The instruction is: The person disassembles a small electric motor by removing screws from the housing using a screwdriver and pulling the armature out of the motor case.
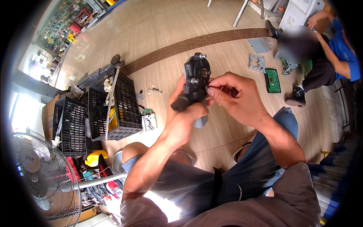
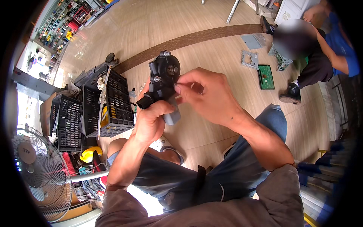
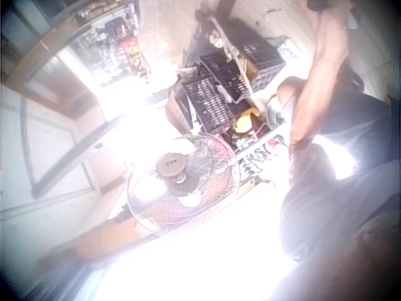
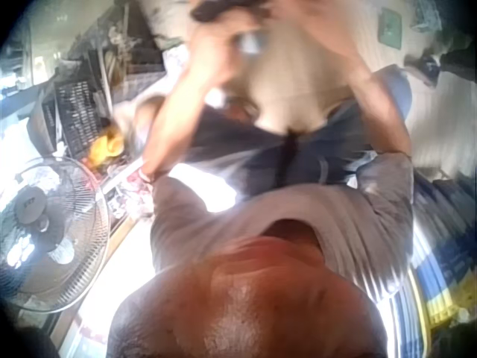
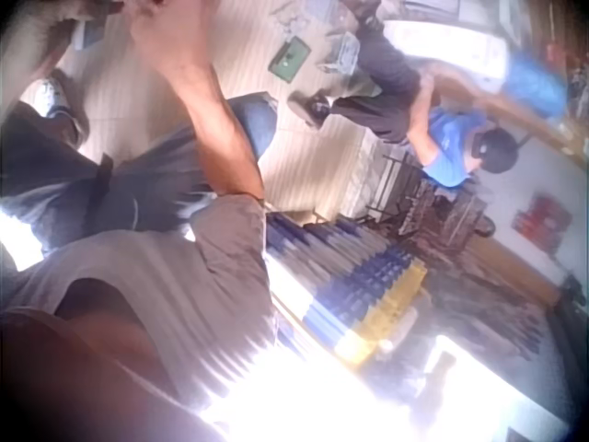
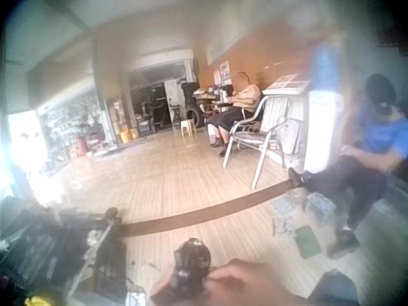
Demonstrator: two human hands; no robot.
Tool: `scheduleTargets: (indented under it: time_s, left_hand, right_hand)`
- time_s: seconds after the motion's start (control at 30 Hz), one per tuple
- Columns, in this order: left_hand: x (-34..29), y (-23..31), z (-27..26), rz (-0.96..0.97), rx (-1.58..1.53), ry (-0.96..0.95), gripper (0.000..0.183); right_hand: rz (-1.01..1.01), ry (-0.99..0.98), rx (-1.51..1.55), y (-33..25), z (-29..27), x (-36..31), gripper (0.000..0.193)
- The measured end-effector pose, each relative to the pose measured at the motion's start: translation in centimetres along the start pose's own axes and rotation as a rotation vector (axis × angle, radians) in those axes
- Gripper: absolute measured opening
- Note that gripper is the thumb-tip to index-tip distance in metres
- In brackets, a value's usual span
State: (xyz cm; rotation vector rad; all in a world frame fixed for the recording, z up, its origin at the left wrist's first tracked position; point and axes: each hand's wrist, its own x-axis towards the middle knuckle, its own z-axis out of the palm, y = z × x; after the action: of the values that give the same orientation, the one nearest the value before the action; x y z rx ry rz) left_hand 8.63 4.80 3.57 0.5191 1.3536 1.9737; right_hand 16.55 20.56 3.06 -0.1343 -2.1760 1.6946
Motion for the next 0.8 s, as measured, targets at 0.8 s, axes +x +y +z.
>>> scheduleTargets:
  time_s: [0.8]
  left_hand:
    - [-0.06,0.05,0.41,-0.008,-0.035,0.004,0.060]
  right_hand:
    - [-0.127,0.054,-0.038,0.33,0.47,-0.14,0.013]
